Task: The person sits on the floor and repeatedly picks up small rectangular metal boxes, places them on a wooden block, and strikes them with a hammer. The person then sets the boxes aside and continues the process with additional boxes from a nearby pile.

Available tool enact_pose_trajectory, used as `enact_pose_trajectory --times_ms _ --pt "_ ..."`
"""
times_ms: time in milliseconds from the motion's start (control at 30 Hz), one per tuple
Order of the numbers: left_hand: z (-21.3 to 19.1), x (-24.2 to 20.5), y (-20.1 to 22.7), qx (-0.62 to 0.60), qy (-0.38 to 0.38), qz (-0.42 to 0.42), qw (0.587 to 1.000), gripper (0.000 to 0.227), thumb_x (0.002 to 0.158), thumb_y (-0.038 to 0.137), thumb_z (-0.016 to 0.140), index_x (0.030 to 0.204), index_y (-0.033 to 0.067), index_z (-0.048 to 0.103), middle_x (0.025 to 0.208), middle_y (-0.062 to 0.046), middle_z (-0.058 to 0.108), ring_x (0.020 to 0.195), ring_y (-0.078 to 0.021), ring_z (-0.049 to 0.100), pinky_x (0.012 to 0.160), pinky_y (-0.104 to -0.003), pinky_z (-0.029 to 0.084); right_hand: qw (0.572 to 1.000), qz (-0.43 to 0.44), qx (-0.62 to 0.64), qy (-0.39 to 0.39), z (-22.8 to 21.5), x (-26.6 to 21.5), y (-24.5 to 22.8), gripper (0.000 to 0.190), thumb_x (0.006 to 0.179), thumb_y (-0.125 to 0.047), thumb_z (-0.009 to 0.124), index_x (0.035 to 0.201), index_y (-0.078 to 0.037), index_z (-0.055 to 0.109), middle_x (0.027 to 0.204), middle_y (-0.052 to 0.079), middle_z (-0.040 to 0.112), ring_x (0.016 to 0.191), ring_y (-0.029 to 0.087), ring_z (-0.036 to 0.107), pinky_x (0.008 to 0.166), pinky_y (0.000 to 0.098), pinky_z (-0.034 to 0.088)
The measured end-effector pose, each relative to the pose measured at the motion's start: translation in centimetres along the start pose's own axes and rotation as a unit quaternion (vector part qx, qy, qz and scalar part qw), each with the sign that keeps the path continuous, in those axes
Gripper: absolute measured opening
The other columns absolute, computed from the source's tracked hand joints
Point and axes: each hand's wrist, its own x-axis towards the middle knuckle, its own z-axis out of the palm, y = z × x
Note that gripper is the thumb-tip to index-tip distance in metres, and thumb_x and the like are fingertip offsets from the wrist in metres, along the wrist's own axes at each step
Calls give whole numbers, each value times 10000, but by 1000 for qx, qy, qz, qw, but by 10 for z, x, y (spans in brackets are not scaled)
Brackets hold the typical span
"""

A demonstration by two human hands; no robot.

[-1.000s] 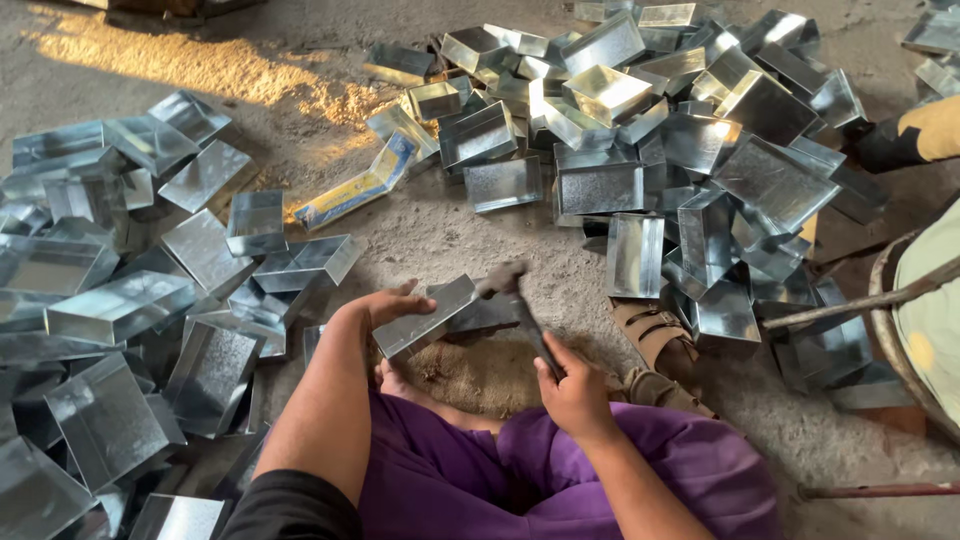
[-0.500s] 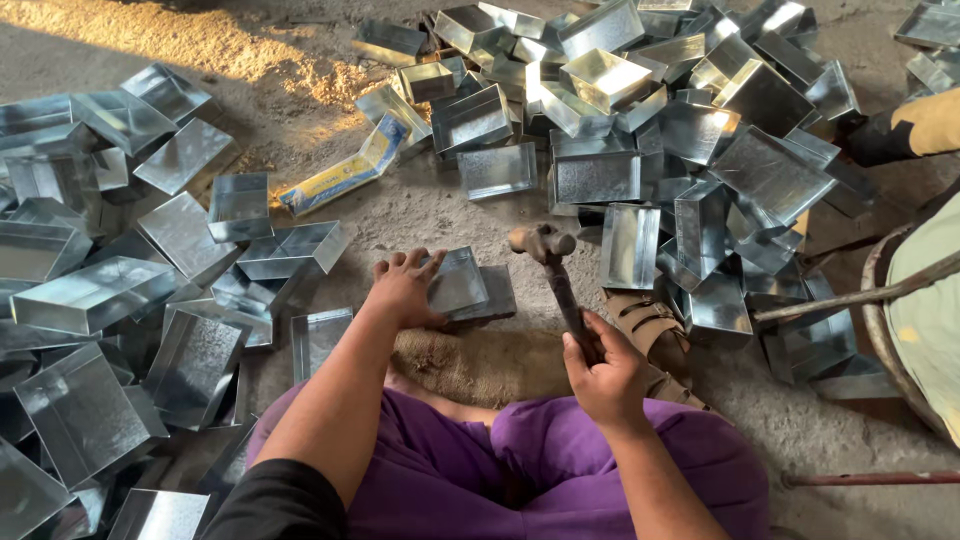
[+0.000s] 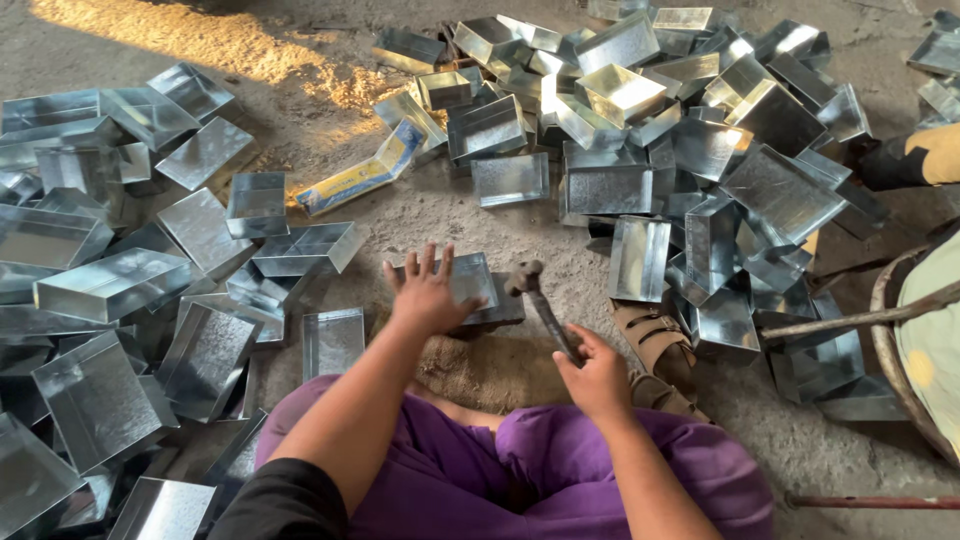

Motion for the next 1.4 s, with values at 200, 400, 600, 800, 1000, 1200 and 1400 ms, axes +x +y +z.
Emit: enact_pose_trajectory --times_ms 200,400,600,800,1000,1200,1400 --pt "6 -5 15 80 -20 1 997 957 935 457 590 1659 228 7 1724 -115 -137 1546 -431 -173 1130 -689 -176 996 75 55 2 1 0 11 420 845 -120 789 1253 -62 706 642 66 681 496 124 566 466 311 450" --pt "-44 -20 -21 89 90 -53 990 963 892 392 639 1640 281 42 1702 -106 -79 1541 -423 -74 1117 -760 -115 974 128 185 7 0 3 19 435 874 -93 742 1293 -16 654 664 66 668 436 100 537 362 279 401" --pt "-1 -23 6 -27 -126 -84 988 1115 883 569 665 1679 201 -23 1720 -139 86 1538 -399 252 1185 -751 113 955 159 251 10 7 12 22 459 884 -55 721 1323 5 603 714 74 653 444 109 538 354 280 393" --pt "36 29 -15 172 195 130 957 753 1014 289 537 1669 244 169 1746 -39 205 1500 -303 365 1174 -633 271 951 172 257 6 8 6 21 444 884 -47 715 1309 12 604 720 78 648 440 115 535 349 285 383" --pt "13 -3 14 47 51 27 997 1073 883 701 613 1632 169 59 1699 -114 130 1536 -369 205 1211 -653 152 952 174 253 0 9 4 24 442 893 -40 712 1316 18 602 735 78 660 451 112 543 358 281 396" --pt "-8 -34 20 154 -21 30 987 1303 739 693 783 1659 238 -19 1719 -95 93 1548 -401 170 1163 -761 127 954 165 251 -3 19 9 23 452 892 -56 715 1322 20 601 717 73 657 454 120 548 363 292 403" --pt "-2 -20 7 118 -11 40 992 1284 697 650 825 1651 287 46 1708 -69 151 1515 -394 267 1156 -740 189 995 0 87 49 5 -4 19 398 885 -123 762 1253 6 681 857 61 781 679 108 684 591 286 534"
